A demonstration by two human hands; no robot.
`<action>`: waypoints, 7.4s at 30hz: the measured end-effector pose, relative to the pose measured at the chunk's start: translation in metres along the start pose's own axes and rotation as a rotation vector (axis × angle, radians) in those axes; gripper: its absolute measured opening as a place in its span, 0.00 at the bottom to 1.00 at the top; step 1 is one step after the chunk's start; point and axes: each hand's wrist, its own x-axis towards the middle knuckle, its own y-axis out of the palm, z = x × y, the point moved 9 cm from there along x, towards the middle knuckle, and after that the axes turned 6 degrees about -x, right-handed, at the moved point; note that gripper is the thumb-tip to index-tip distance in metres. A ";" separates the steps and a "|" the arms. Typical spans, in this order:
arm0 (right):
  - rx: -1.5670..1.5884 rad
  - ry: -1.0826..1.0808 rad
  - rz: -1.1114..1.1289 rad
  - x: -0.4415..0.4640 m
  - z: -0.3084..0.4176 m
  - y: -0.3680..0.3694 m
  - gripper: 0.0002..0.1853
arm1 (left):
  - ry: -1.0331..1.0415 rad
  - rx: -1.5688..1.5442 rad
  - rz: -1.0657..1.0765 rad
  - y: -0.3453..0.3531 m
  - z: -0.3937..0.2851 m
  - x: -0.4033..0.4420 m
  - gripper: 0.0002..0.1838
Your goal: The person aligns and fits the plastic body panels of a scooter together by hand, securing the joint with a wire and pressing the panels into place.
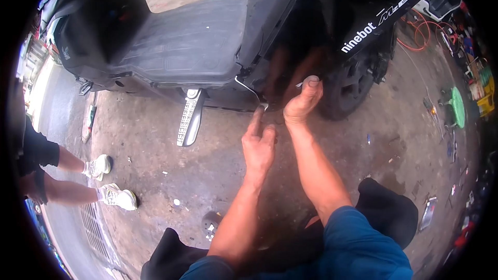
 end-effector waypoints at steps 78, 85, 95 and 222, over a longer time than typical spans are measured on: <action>0.242 0.024 -0.038 -0.004 0.007 0.016 0.42 | 0.359 0.053 -0.327 -0.010 -0.018 -0.022 0.24; 0.359 0.135 0.005 -0.004 0.010 0.022 0.44 | 0.476 0.240 -0.365 -0.010 -0.050 0.016 0.25; 0.261 0.101 0.019 -0.010 0.034 0.048 0.49 | 0.474 0.075 -0.519 0.002 -0.051 -0.005 0.22; -0.877 0.558 1.671 -0.176 -0.048 0.025 0.35 | 0.722 1.305 1.356 -0.036 0.047 -0.107 0.09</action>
